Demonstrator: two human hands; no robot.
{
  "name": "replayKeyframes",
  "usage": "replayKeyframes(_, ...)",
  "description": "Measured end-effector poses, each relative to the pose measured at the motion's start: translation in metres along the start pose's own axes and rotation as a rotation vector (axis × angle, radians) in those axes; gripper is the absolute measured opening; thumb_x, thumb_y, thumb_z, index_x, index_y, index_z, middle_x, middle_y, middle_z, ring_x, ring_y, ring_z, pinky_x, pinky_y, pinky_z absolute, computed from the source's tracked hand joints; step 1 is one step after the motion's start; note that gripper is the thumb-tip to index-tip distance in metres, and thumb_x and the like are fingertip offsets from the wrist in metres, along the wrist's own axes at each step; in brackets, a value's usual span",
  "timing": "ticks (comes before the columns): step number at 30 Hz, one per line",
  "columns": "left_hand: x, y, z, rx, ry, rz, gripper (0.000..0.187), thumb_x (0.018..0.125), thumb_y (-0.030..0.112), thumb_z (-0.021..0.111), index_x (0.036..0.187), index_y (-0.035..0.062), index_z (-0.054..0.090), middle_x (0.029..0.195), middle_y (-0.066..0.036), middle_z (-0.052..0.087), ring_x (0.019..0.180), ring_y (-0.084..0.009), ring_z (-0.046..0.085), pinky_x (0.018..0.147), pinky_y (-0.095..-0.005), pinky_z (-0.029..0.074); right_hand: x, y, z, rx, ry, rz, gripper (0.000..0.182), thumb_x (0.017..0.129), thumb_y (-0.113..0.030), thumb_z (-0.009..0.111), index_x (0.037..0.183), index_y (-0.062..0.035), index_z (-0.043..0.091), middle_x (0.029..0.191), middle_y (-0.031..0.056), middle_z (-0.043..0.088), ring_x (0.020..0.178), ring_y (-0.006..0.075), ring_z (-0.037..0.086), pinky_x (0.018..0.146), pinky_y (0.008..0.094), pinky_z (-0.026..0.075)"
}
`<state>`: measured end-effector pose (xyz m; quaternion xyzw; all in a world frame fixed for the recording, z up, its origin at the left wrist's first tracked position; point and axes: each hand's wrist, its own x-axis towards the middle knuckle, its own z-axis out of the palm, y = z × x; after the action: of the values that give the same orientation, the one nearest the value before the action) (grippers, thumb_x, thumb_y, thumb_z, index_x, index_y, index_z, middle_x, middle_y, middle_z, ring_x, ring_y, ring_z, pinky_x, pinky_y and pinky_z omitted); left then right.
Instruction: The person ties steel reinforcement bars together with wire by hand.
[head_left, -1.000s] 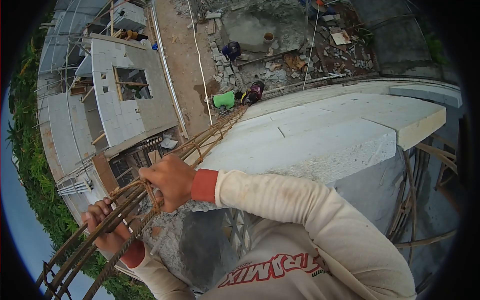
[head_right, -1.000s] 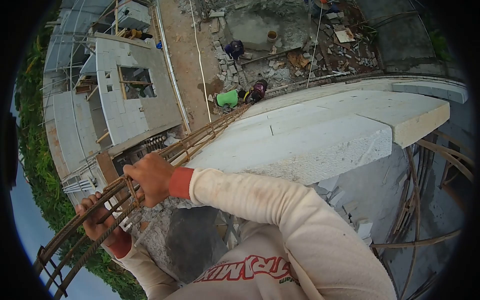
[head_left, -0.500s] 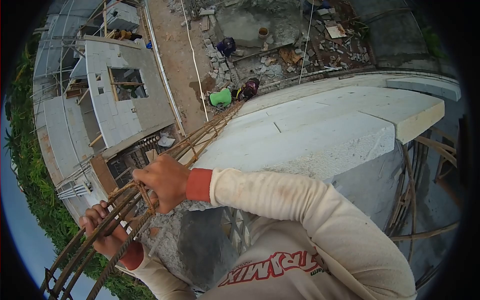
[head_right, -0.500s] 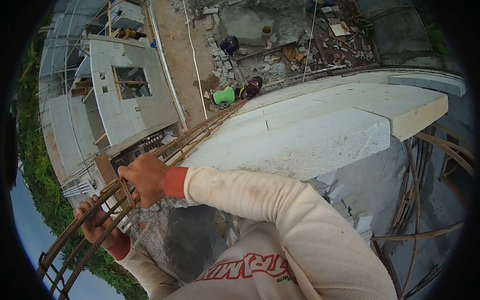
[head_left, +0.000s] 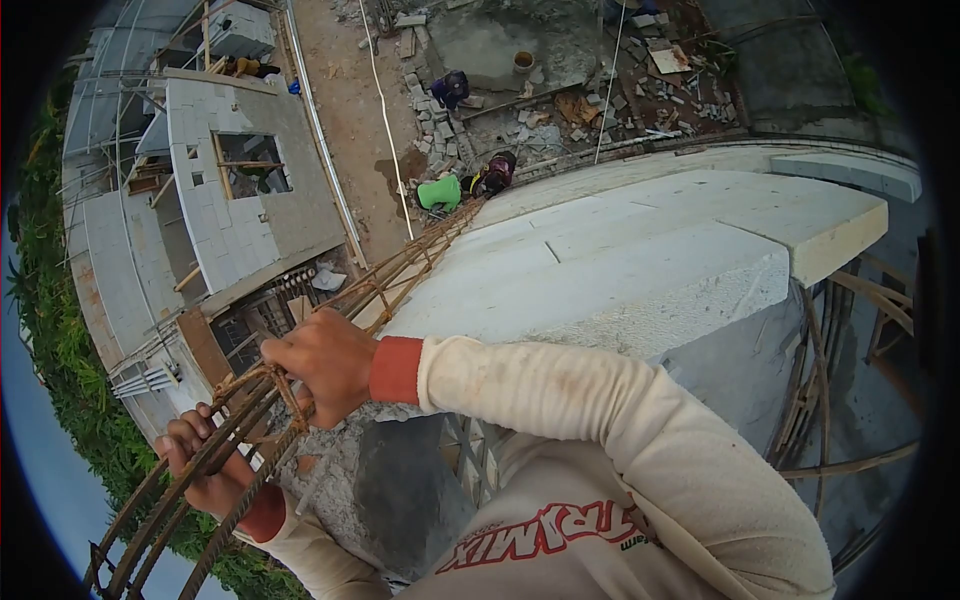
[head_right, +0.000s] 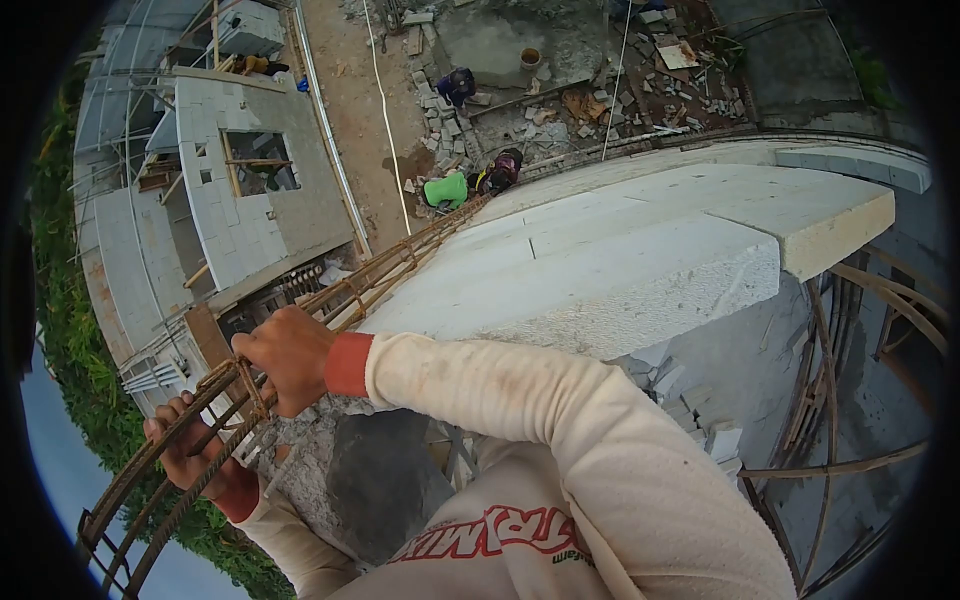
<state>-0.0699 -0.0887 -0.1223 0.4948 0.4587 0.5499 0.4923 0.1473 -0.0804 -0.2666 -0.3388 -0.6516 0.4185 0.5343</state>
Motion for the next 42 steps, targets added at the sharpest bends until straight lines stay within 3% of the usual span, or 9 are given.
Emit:
replayKeyframes(2,-0.001,0.000,0.004,0.007,0.019,-0.002,0.022,0.105,0.021,0.055,0.090,0.0096,0.044,0.081,-0.001,0.037,0.085,-0.0190,0.042,0.098,-0.0463,0.039,0.000,0.000,0.000,0.000,0.006,-0.004,0.055,0.053,-0.026,0.085,0.095,-0.0043,0.056,0.070,0.0095,0.065,0.063,0.0359,0.067,0.058,0.0463,0.051)
replayKeyframes(11,0.000,0.000,0.001,0.001,-0.008,-0.003,0.022,0.106,0.020,0.055,0.090,0.0093,0.044,0.081,-0.002,0.038,0.085,-0.0195,0.042,0.099,-0.0464,0.039,0.000,-0.001,-0.001,0.001,0.000,0.000,0.053,0.053,-0.024,0.084,0.093,-0.0042,0.056,0.069,0.0098,0.064,0.062,0.0358,0.067,0.057,0.0465,0.051)
replayKeyframes(14,0.000,0.000,0.005,0.023,0.019,0.008,0.028,0.109,0.023,0.046,0.085,0.0090,0.048,0.077,-0.004,0.039,0.083,-0.0203,0.044,0.096,-0.0461,0.040,0.000,-0.002,-0.002,0.002,-0.007,0.010,0.052,0.052,-0.023,0.083,0.093,-0.0041,0.056,0.068,0.0098,0.064,0.061,0.0357,0.067,0.057,0.0464,0.051)
replayKeyframes(17,-0.001,-0.001,0.003,0.016,0.005,0.006,0.027,0.109,0.023,0.045,0.087,0.0095,0.049,0.078,-0.004,0.040,0.084,-0.0202,0.044,0.097,-0.0461,0.039,0.000,-0.001,-0.002,0.003,0.002,0.005,0.052,0.052,-0.022,0.083,0.092,-0.0041,0.056,0.067,0.0099,0.063,0.061,0.0358,0.066,0.057,0.0461,0.051)
replayKeyframes(26,0.000,-0.001,0.001,0.025,0.000,0.012,0.018,0.108,0.021,0.045,0.093,0.0110,0.048,0.079,-0.003,0.039,0.085,-0.0197,0.043,0.098,-0.0457,0.037,0.001,-0.002,-0.002,0.001,0.003,0.006,0.050,0.053,-0.022,0.082,0.091,-0.0042,0.055,0.066,0.0101,0.063,0.059,0.0358,0.066,0.057,0.0458,0.051)
replayKeyframes(42,0.000,0.000,0.009,0.035,0.013,0.005,0.021,0.108,0.021,0.047,0.089,0.0110,0.047,0.078,-0.003,0.038,0.084,-0.0196,0.043,0.098,-0.0455,0.038,0.000,-0.002,-0.001,0.003,-0.003,0.010,0.049,0.052,-0.020,0.082,0.090,-0.0031,0.056,0.068,0.0120,0.063,0.063,0.0371,0.066,0.059,0.0470,0.052)
